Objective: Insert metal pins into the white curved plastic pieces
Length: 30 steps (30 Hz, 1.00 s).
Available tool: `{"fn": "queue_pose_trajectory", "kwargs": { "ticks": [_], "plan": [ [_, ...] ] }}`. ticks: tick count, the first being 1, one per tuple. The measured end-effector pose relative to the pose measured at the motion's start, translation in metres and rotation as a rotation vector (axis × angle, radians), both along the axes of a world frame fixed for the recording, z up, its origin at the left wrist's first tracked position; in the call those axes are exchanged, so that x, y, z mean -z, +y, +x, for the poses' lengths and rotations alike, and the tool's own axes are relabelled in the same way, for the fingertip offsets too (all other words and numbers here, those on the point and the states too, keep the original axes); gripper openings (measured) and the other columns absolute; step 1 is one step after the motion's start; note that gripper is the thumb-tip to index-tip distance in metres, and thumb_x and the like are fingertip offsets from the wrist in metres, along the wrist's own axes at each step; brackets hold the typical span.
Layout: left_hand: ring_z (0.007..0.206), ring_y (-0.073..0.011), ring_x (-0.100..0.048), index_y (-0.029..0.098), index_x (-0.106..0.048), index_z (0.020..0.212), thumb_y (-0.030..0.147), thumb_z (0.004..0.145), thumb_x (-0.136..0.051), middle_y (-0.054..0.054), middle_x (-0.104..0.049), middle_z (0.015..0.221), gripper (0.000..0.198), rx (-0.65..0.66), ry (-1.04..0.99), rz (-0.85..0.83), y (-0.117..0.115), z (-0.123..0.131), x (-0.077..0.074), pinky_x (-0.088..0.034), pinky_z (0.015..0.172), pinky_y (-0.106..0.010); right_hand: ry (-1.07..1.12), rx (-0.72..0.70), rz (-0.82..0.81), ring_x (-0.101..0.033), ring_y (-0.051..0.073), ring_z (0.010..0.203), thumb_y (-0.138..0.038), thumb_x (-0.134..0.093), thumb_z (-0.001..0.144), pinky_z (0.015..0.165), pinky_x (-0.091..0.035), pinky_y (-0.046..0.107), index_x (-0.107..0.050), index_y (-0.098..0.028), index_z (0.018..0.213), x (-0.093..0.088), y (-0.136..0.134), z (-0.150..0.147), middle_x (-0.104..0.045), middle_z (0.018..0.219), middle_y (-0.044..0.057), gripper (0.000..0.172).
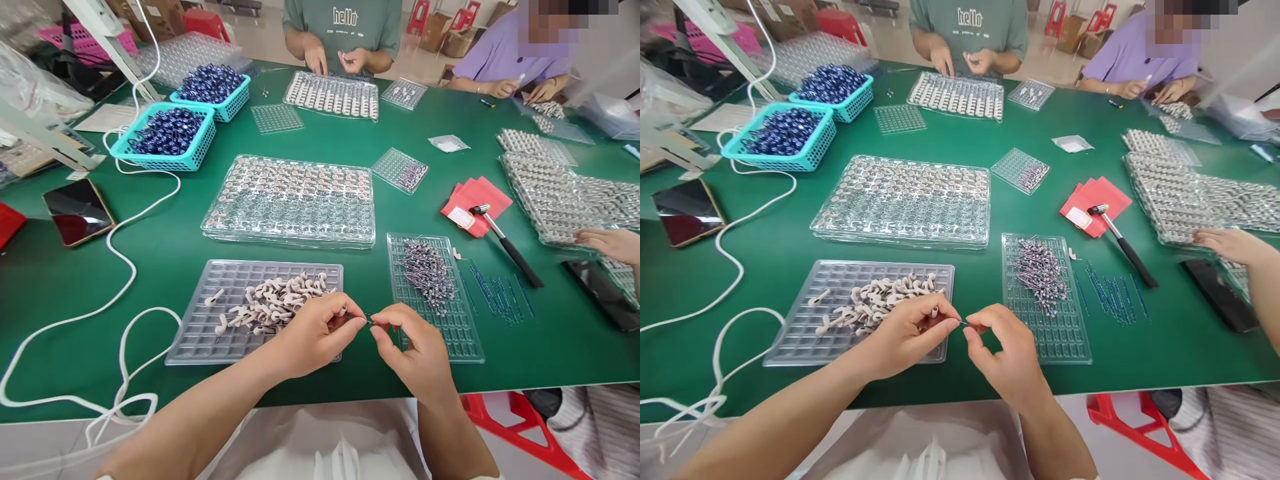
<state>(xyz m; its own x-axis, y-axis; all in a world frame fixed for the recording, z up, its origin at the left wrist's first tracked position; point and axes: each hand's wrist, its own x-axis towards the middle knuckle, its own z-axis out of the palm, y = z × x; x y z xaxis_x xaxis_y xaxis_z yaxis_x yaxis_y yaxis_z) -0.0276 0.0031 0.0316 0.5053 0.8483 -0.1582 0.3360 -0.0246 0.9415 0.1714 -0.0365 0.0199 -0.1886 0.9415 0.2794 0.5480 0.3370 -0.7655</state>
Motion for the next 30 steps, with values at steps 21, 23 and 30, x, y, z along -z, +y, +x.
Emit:
{"fn": "queue_pose_trajectory", "kwargs": {
  "ticks": [21,23,30],
  "plan": [
    [0.056,-0.0097,-0.034,0.017,-0.056,0.076,0.038,0.086,-0.058,0.006,-0.038,0.063,0.024,-0.059,-0.167,-0.353,0.005,0.004,-0.003,-0.028,0.052,-0.023,0.026,0.056,0.146,-0.062,0.014,0.071,-0.010,-0.056,0.087,0.065,-0.050,0.028,-0.058,-0.024,0.087,0.009,0.003,-0.011,-0.065,0.077,0.000,0.014],
    [0.055,-0.0093,-0.033,0.017,-0.055,0.074,0.038,0.084,-0.059,0.006,-0.038,0.061,0.023,-0.065,-0.201,-0.383,0.006,0.004,-0.004,-0.027,0.052,-0.022,0.080,0.068,0.095,-0.062,0.014,0.070,-0.010,-0.057,0.087,0.065,-0.050,0.028,-0.058,-0.024,0.086,0.010,0.001,-0.010,-0.064,0.076,0.000,0.014],
    [0.052,-0.0074,-0.028,0.017,-0.052,0.073,0.033,0.084,-0.061,0.008,-0.034,0.057,0.022,-0.035,-0.329,-0.505,0.007,0.004,-0.003,-0.023,0.049,-0.021,0.312,0.074,-0.019,-0.059,0.015,0.071,-0.010,-0.059,0.085,0.064,-0.049,0.028,-0.059,-0.024,0.084,0.014,-0.001,-0.004,-0.062,0.075,0.000,0.014]
  ]
}}
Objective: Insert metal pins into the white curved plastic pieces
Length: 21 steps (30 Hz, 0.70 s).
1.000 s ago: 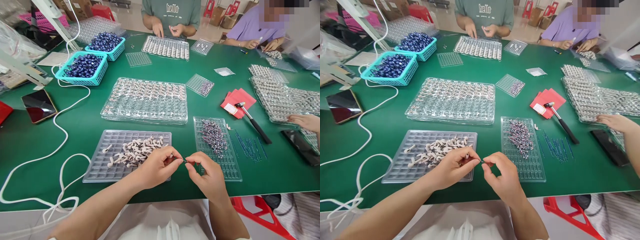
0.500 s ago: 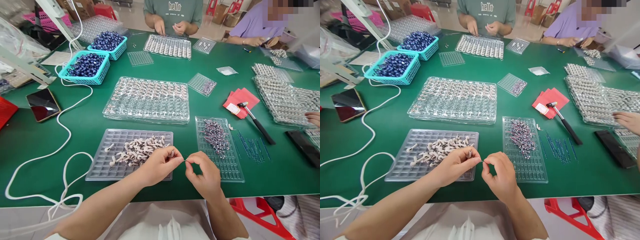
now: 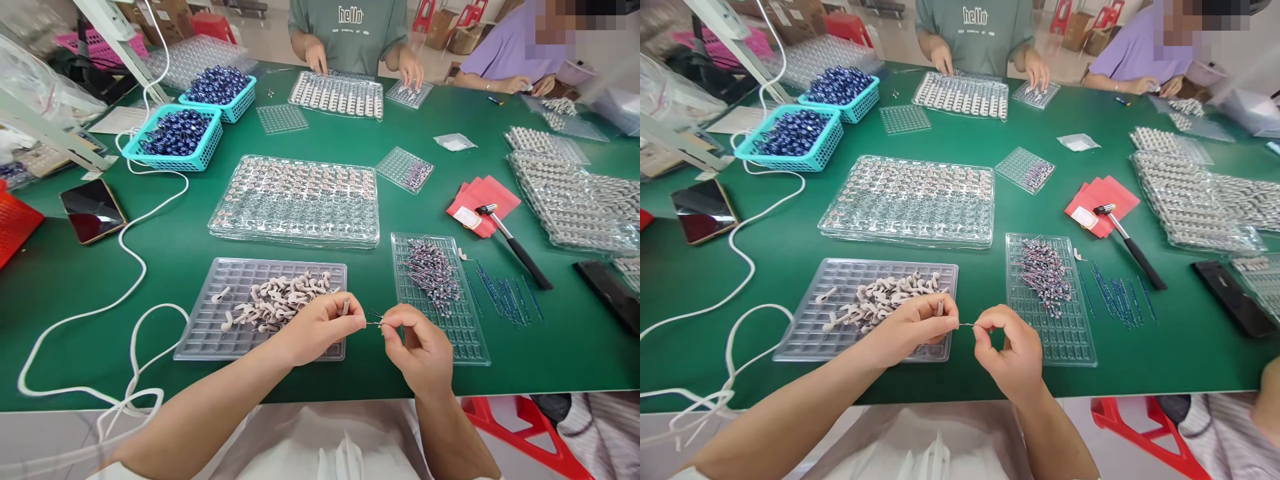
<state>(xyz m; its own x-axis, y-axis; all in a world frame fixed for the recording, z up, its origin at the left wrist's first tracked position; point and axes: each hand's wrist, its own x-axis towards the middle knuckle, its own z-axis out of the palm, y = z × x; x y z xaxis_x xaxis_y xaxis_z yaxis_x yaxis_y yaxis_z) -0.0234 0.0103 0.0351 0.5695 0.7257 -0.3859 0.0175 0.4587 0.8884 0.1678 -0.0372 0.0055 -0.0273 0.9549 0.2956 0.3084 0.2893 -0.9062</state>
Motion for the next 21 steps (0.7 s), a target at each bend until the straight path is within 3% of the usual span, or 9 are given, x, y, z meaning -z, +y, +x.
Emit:
{"fn": "queue_pose_trajectory", "kwargs": {
  "ticks": [6,9,11,13,17,21],
  "plan": [
    [0.055,-0.0085,-0.031,0.016,-0.056,0.080,0.034,0.090,-0.056,0.007,-0.036,0.063,0.020,0.015,0.011,0.096,0.001,-0.007,0.003,-0.025,0.052,-0.022,0.109,0.031,-0.056,-0.058,0.015,0.074,-0.009,-0.060,0.085,0.064,-0.048,0.027,-0.061,-0.024,0.083,0.002,-0.001,0.004,-0.060,0.078,0.000,0.015],
    [0.062,-0.0115,-0.039,0.018,-0.061,0.108,0.032,0.098,-0.041,0.004,-0.041,0.069,0.026,0.078,0.053,0.221,-0.001,-0.012,0.005,-0.034,0.059,-0.024,0.133,0.070,-0.053,-0.057,0.014,0.074,-0.010,-0.060,0.086,0.063,-0.047,0.025,-0.061,-0.024,0.083,0.002,-0.001,0.005,-0.060,0.078,0.000,0.014],
    [0.070,-0.0138,-0.046,0.019,-0.054,0.129,0.028,0.101,-0.033,0.001,-0.046,0.077,0.036,0.106,0.102,0.361,-0.004,-0.013,0.006,-0.039,0.065,-0.026,0.149,0.088,-0.052,-0.057,0.014,0.073,-0.011,-0.060,0.087,0.061,-0.046,0.024,-0.061,-0.024,0.084,0.002,-0.002,0.005,-0.060,0.078,-0.001,0.014],
    [0.079,-0.0159,-0.051,0.017,-0.049,0.137,0.025,0.102,-0.030,-0.004,-0.052,0.087,0.040,0.099,0.173,0.548,-0.006,-0.011,0.009,-0.044,0.070,-0.028,0.159,0.119,-0.059,-0.058,0.013,0.073,-0.011,-0.061,0.087,0.059,-0.045,0.023,-0.061,-0.024,0.084,0.002,-0.002,0.005,-0.060,0.079,-0.001,0.013],
    [0.088,-0.0182,-0.057,0.013,-0.053,0.133,0.017,0.101,-0.036,-0.010,-0.060,0.096,0.037,0.032,0.291,0.866,-0.006,-0.004,0.020,-0.049,0.079,-0.031,0.142,0.170,-0.072,-0.057,0.012,0.069,-0.012,-0.062,0.087,0.058,-0.044,0.024,-0.061,-0.023,0.084,0.003,-0.003,0.004,-0.061,0.081,-0.001,0.012],
    [0.084,-0.0167,-0.065,0.014,-0.061,0.121,0.016,0.098,-0.048,-0.007,-0.070,0.092,0.027,-0.038,0.349,0.933,-0.004,0.000,0.029,-0.053,0.080,-0.029,0.093,0.159,-0.022,-0.058,0.014,0.074,-0.010,-0.060,0.086,0.064,-0.046,0.026,-0.060,-0.023,0.084,0.006,-0.003,0.004,-0.060,0.079,-0.001,0.014]
  ]
}}
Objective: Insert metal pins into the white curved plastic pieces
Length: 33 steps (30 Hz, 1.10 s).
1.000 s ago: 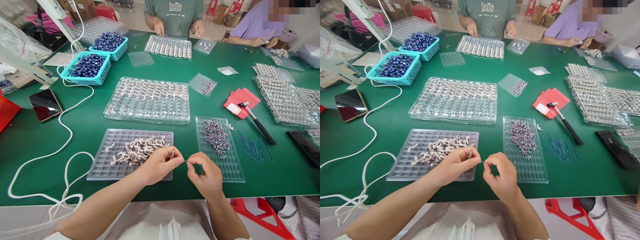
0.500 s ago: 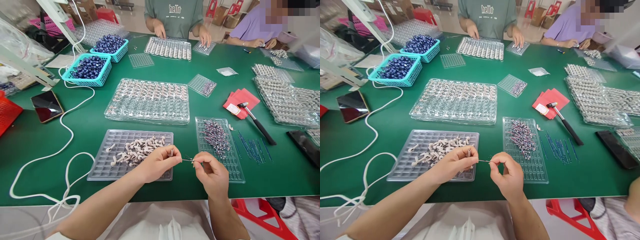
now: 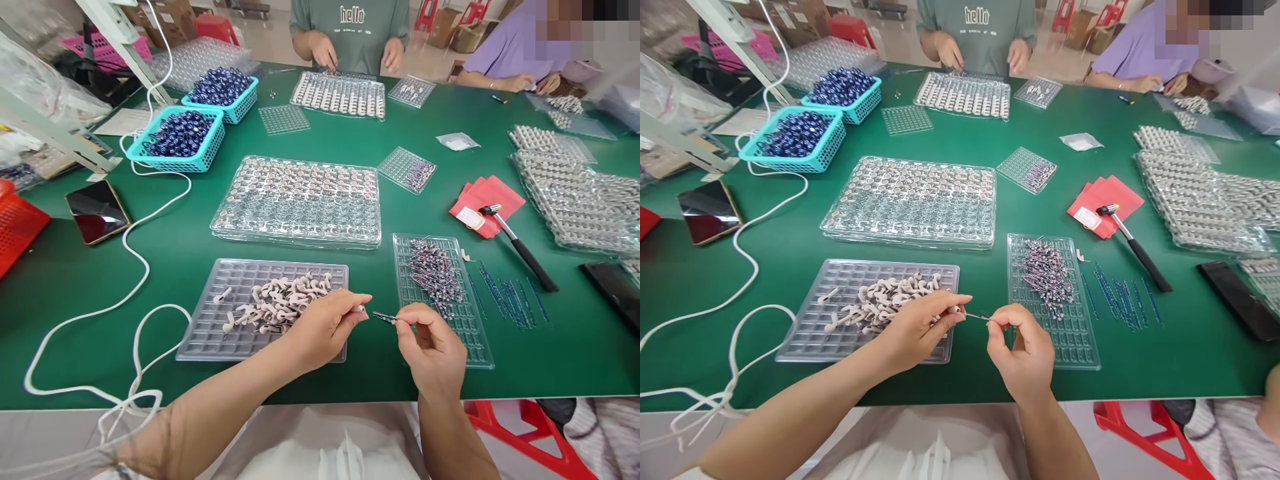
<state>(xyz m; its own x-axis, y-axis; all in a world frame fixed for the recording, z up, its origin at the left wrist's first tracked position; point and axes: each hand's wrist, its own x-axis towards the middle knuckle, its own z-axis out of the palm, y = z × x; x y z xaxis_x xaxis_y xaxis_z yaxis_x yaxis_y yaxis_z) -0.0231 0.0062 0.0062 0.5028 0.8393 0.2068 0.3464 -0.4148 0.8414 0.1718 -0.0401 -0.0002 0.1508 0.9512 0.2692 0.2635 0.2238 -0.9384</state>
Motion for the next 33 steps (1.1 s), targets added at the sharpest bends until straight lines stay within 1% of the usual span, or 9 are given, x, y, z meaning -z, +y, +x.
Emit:
{"fn": "queue_pose_trajectory", "kwargs": {
  "ticks": [3,8,14,19,23,28,33],
  "plan": [
    [0.081,-0.0164,-0.067,0.013,-0.065,0.115,0.017,0.095,-0.055,-0.006,-0.073,0.089,0.023,-0.052,-0.003,0.019,0.000,0.001,0.001,-0.055,0.078,-0.028,-0.074,-0.007,0.029,-0.059,0.015,0.076,-0.008,-0.060,0.085,0.069,-0.046,0.028,-0.059,-0.023,0.084,0.000,0.001,-0.001,-0.061,0.080,-0.001,0.015],
    [0.081,-0.0165,-0.069,0.012,-0.067,0.114,0.016,0.094,-0.057,-0.006,-0.074,0.089,0.022,-0.073,-0.028,0.053,0.000,0.001,0.000,-0.056,0.075,-0.027,-0.153,-0.014,0.034,-0.059,0.014,0.075,-0.008,-0.060,0.085,0.068,-0.047,0.027,-0.058,-0.023,0.085,-0.002,0.002,-0.002,-0.061,0.079,-0.001,0.016],
    [0.078,-0.0163,-0.069,0.012,-0.066,0.114,0.017,0.095,-0.056,-0.007,-0.074,0.085,0.022,-0.060,-0.034,0.112,0.000,0.002,0.001,-0.057,0.074,-0.028,-0.219,-0.021,0.041,-0.059,0.013,0.073,-0.008,-0.060,0.086,0.067,-0.047,0.026,-0.057,-0.023,0.084,-0.002,0.003,-0.002,-0.062,0.079,-0.002,0.015],
    [0.077,-0.0156,-0.067,0.014,-0.065,0.114,0.017,0.096,-0.055,-0.006,-0.072,0.083,0.021,-0.060,-0.040,0.166,0.000,0.002,0.004,-0.056,0.072,-0.027,-0.304,-0.009,0.042,-0.057,0.011,0.067,-0.010,-0.060,0.087,0.061,-0.045,0.024,-0.057,-0.023,0.084,-0.005,0.004,-0.004,-0.062,0.077,-0.003,0.013],
    [0.078,-0.0153,-0.067,0.016,-0.064,0.117,0.018,0.097,-0.054,-0.007,-0.071,0.086,0.022,-0.058,-0.020,0.220,0.000,0.002,0.006,-0.056,0.072,-0.027,-0.376,0.000,0.061,-0.057,0.011,0.064,-0.012,-0.059,0.087,0.061,-0.047,0.025,-0.057,-0.022,0.082,-0.008,0.004,-0.007,-0.063,0.076,-0.002,0.011],
    [0.079,-0.0159,-0.066,0.016,-0.061,0.121,0.018,0.098,-0.050,-0.008,-0.070,0.090,0.025,-0.020,0.030,0.276,0.000,0.002,0.008,-0.056,0.071,-0.029,-0.467,-0.055,0.110,-0.058,0.013,0.065,-0.012,-0.057,0.087,0.062,-0.048,0.028,-0.057,-0.023,0.083,-0.006,0.006,-0.009,-0.065,0.076,0.000,0.012],
    [0.080,-0.0169,-0.064,0.015,-0.060,0.122,0.017,0.098,-0.049,-0.010,-0.069,0.092,0.026,0.003,0.077,0.306,-0.001,0.003,0.010,-0.056,0.070,-0.029,-0.504,-0.086,0.155,-0.057,0.013,0.062,-0.011,-0.056,0.087,0.061,-0.048,0.028,-0.058,-0.023,0.084,-0.006,0.010,-0.009,-0.065,0.075,0.000,0.013]
  ]
}}
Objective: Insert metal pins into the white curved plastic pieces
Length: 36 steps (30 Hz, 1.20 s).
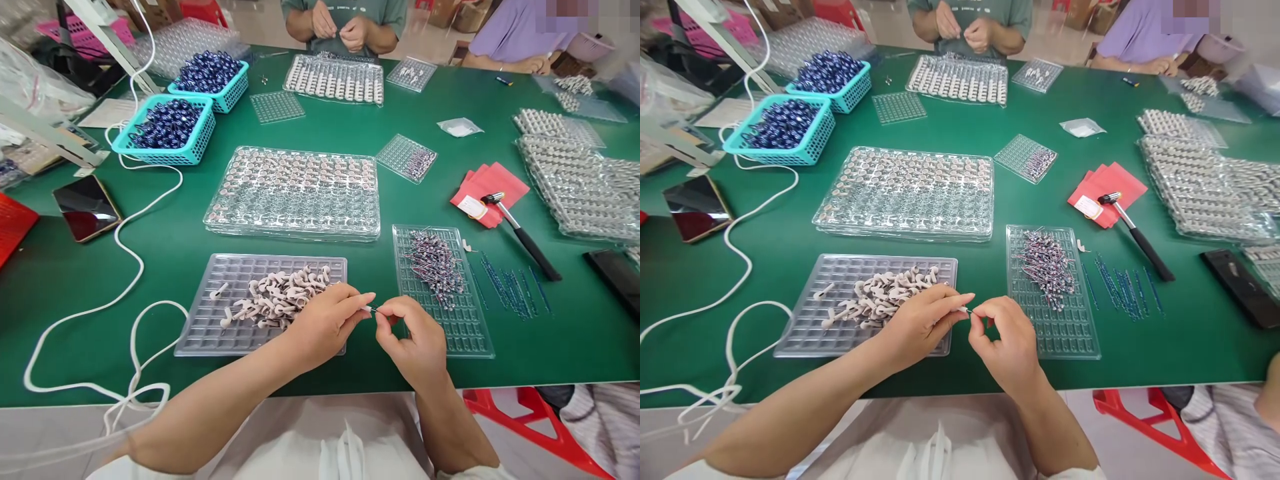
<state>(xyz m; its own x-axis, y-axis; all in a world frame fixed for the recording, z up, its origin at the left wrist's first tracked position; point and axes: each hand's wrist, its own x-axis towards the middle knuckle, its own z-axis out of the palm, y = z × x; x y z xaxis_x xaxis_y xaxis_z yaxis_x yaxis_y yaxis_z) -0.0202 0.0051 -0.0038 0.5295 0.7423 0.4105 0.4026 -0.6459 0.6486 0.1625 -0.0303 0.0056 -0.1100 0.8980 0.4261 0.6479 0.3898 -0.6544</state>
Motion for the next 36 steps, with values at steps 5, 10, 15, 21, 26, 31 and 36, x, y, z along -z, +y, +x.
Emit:
{"fn": "queue_pose_trajectory", "kwargs": {
  "ticks": [5,10,15,21,26,31,36],
  "plan": [
    [0.081,-0.0179,-0.063,0.012,-0.060,0.121,0.014,0.098,-0.049,-0.011,-0.068,0.092,0.026,0.010,0.037,0.008,0.000,0.000,0.001,-0.055,0.069,-0.030,-0.005,-0.019,-0.025,-0.057,0.012,0.064,-0.009,-0.057,0.086,0.063,-0.047,0.028,-0.057,-0.023,0.083,0.000,0.000,0.001,-0.064,0.075,-0.001,0.014],
    [0.080,-0.0176,-0.062,0.014,-0.059,0.123,0.016,0.099,-0.045,-0.010,-0.067,0.091,0.027,0.017,0.073,0.011,-0.001,0.000,0.002,-0.054,0.067,-0.029,-0.008,-0.046,-0.014,-0.056,0.012,0.066,-0.008,-0.057,0.086,0.064,-0.048,0.027,-0.056,-0.023,0.085,0.003,0.000,0.001,-0.063,0.075,-0.001,0.015],
    [0.079,-0.0174,-0.062,0.014,-0.059,0.122,0.016,0.099,-0.045,-0.009,-0.066,0.089,0.026,0.019,0.083,0.025,0.000,0.000,0.003,-0.053,0.065,-0.029,-0.015,-0.089,-0.034,-0.059,0.013,0.068,-0.010,-0.056,0.089,0.066,-0.050,0.028,-0.058,-0.023,0.090,0.004,0.000,0.004,-0.065,0.079,0.000,0.013],
    [0.078,-0.0171,-0.060,0.015,-0.056,0.125,0.013,0.099,-0.046,-0.010,-0.067,0.090,0.028,0.045,0.042,0.064,0.002,-0.001,0.003,-0.052,0.065,-0.028,0.015,-0.122,-0.067,-0.066,0.015,0.076,-0.017,-0.057,0.094,0.069,-0.054,0.029,-0.061,-0.023,0.103,0.002,-0.001,0.006,-0.071,0.089,0.003,0.012],
    [0.078,-0.0170,-0.062,0.016,-0.054,0.129,0.015,0.100,-0.044,-0.009,-0.068,0.089,0.031,0.052,0.025,0.038,-0.001,0.001,0.007,-0.053,0.066,-0.029,-0.006,-0.082,-0.065,-0.066,0.016,0.075,-0.021,-0.058,0.094,0.070,-0.054,0.030,-0.063,-0.024,0.102,0.004,-0.002,0.007,-0.072,0.087,0.002,0.010],
    [0.081,-0.0172,-0.068,0.020,-0.042,0.142,0.021,0.099,-0.049,-0.006,-0.074,0.097,0.044,-0.008,0.031,-0.180,-0.006,0.002,0.002,-0.057,0.076,-0.033,0.001,-0.115,-0.046,-0.064,0.014,0.071,-0.017,-0.058,0.093,0.068,-0.052,0.029,-0.061,-0.023,0.094,0.003,0.000,0.006,-0.069,0.082,0.001,0.006],
    [0.085,-0.0179,-0.071,0.019,-0.059,0.126,0.025,0.091,-0.063,-0.008,-0.074,0.109,0.036,-0.009,-0.052,-0.464,-0.003,-0.003,-0.017,-0.058,0.080,-0.032,0.005,-0.023,-0.054,-0.061,0.013,0.063,-0.019,-0.059,0.092,0.064,-0.051,0.028,-0.060,-0.023,0.086,-0.002,-0.001,0.003,-0.065,0.071,-0.002,0.007]
  ]
}}
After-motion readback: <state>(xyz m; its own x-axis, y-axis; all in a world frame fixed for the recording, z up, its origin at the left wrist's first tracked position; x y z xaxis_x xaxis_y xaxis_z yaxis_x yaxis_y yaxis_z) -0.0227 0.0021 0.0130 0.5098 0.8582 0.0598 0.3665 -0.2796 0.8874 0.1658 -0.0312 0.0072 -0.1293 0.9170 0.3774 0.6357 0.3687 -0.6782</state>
